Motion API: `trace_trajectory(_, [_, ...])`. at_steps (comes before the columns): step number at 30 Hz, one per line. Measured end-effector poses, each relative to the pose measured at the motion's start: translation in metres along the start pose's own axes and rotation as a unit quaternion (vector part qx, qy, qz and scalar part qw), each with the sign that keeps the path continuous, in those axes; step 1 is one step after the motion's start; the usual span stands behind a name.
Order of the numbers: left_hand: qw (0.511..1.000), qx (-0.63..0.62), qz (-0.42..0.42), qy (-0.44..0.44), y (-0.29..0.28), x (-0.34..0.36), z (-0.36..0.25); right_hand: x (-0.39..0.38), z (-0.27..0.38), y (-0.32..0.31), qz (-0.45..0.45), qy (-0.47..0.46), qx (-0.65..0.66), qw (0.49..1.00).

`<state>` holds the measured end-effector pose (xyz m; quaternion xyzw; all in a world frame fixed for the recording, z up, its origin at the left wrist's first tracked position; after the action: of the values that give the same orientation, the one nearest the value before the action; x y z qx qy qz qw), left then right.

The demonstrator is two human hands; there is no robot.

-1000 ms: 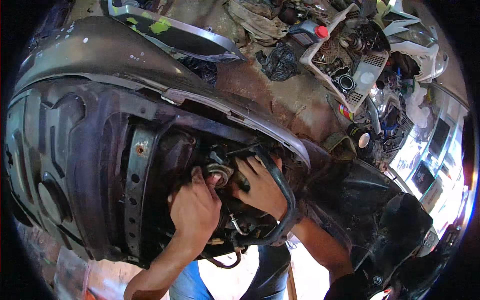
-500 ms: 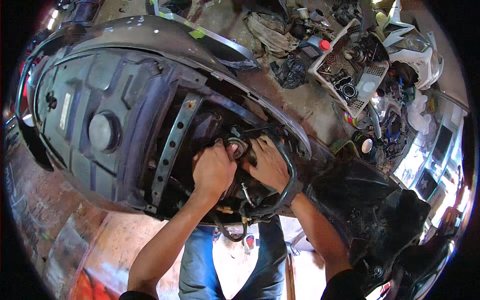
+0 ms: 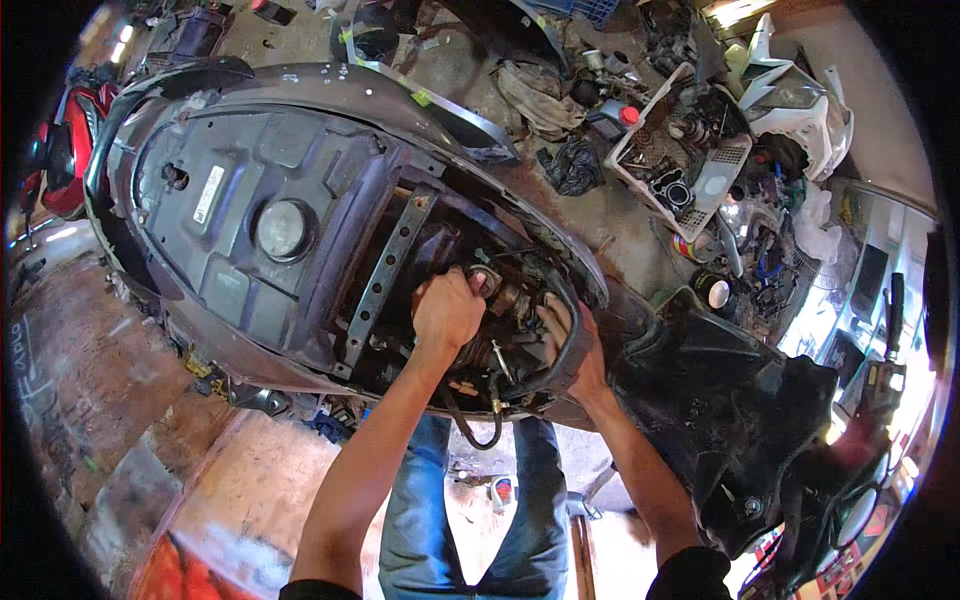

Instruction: Repairing internal components of a motorcycle engine or fuel system under the seat.

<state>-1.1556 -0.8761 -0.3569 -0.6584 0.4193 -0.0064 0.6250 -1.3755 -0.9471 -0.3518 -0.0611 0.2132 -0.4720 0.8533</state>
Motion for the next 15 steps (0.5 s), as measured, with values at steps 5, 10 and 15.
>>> trace_trajectory(5, [1.0,-0.018,0.006,-0.005,-0.005,-0.001,-0.008,0.001,0.033,-0.06,-0.119,-0.163,-0.272,0.941])
trace_trajectory(10, [0.999,-0.037,0.027,-0.004,-0.015,-0.001,-0.004,0.042,0.109,-0.01,0.05,-0.061,-0.055,0.995])
trace_trajectory(15, [0.999,-0.043,0.014,0.01,-0.005,-0.001,-0.012,0.075,0.001,0.043,0.137,0.247,-0.124,0.951])
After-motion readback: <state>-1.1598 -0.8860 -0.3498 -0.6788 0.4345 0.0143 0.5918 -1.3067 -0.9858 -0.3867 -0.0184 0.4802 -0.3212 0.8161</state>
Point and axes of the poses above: each hand's wrist, its own x-axis towards the middle knuckle, its own y-axis out of the palm, z = x × y, the point moved 4 cm from there along x, towards the middle knuckle, and after that the axes turned 7 degrees about -z, right-handed, at the moved point
